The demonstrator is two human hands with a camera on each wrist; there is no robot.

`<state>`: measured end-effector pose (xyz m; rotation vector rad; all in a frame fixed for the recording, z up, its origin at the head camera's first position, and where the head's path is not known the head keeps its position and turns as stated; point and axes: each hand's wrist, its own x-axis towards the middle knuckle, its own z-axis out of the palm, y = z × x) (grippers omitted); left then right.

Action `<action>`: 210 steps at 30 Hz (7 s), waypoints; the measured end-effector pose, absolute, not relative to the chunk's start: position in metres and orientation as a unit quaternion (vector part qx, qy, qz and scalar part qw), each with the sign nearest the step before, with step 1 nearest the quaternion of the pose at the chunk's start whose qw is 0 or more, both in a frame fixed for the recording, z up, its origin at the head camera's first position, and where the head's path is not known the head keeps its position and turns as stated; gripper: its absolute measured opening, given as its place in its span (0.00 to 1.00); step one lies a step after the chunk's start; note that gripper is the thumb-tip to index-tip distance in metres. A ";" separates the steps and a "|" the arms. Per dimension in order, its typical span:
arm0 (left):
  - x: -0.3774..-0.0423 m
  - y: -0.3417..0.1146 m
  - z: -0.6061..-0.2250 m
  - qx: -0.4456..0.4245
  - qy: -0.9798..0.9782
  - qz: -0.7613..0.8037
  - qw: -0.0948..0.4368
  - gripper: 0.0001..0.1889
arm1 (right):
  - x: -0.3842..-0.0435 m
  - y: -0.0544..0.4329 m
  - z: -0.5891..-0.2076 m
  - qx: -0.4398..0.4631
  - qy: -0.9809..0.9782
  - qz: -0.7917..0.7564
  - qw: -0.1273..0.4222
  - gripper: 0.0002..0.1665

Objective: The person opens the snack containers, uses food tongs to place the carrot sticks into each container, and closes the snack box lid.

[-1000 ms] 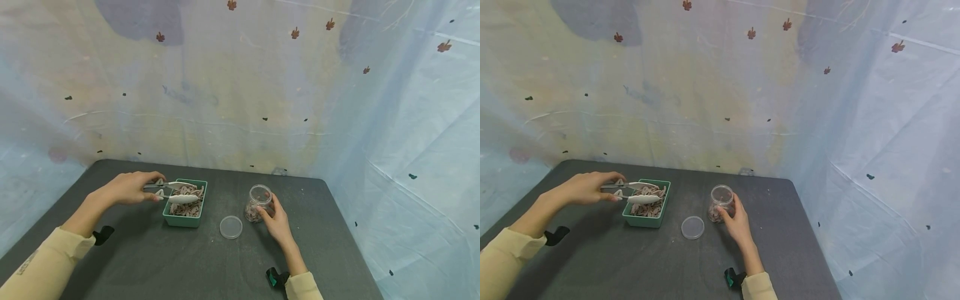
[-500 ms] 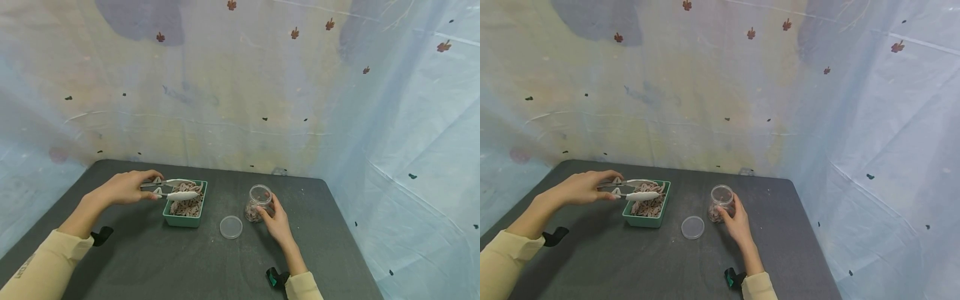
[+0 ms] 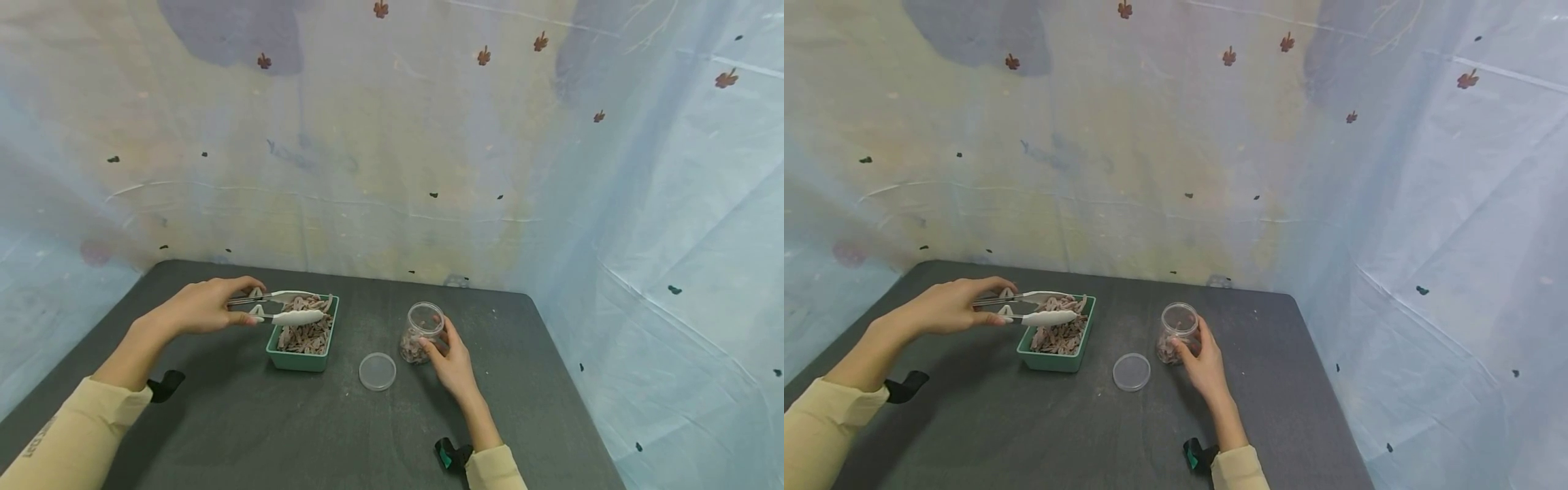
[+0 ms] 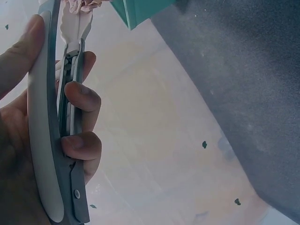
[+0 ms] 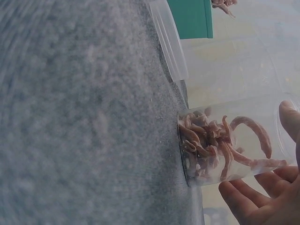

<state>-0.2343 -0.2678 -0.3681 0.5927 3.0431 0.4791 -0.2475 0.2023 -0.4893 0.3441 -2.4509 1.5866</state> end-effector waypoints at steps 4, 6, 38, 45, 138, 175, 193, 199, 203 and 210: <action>-0.234 -0.267 -0.367 0.190 0.969 0.156 0.000 0.34 | -0.247 0.202 -0.489 0.115 -0.830 0.538 0.098 0.43; -0.234 -0.266 -0.365 0.191 0.969 0.157 -0.001 0.34 | -0.247 0.202 -0.490 0.112 -0.831 0.536 0.097 0.44; -0.237 -0.246 -0.351 0.193 0.967 0.163 -0.005 0.35 | -0.250 0.203 -0.493 0.114 -0.836 0.526 0.107 0.43; -0.242 -0.235 -0.348 0.198 0.964 0.177 0.000 0.35 | -0.249 0.204 -0.494 0.121 -0.835 0.526 0.111 0.42; -0.299 -0.064 -0.332 0.321 0.933 0.151 0.064 0.34 | -0.249 0.202 -0.493 0.093 -0.840 0.528 0.085 0.47; -0.295 -0.072 -0.343 0.314 0.931 0.175 0.064 0.35 | -0.250 0.199 -0.494 0.112 -0.841 0.519 0.104 0.44; -0.292 -0.070 -0.342 0.322 0.927 0.186 0.043 0.29 | -0.249 0.201 -0.495 0.116 -0.842 0.516 0.106 0.45; -0.294 -0.067 -0.345 0.322 0.927 0.184 0.060 0.28 | -0.249 0.201 -0.494 0.118 -0.843 0.516 0.098 0.44; -0.297 -0.068 -0.348 0.319 0.928 0.181 0.067 0.29 | -0.248 0.200 -0.494 0.117 -0.842 0.518 0.095 0.44; -0.300 -0.066 -0.346 0.313 0.929 0.181 0.080 0.28 | -0.249 0.199 -0.493 0.112 -0.847 0.512 0.094 0.45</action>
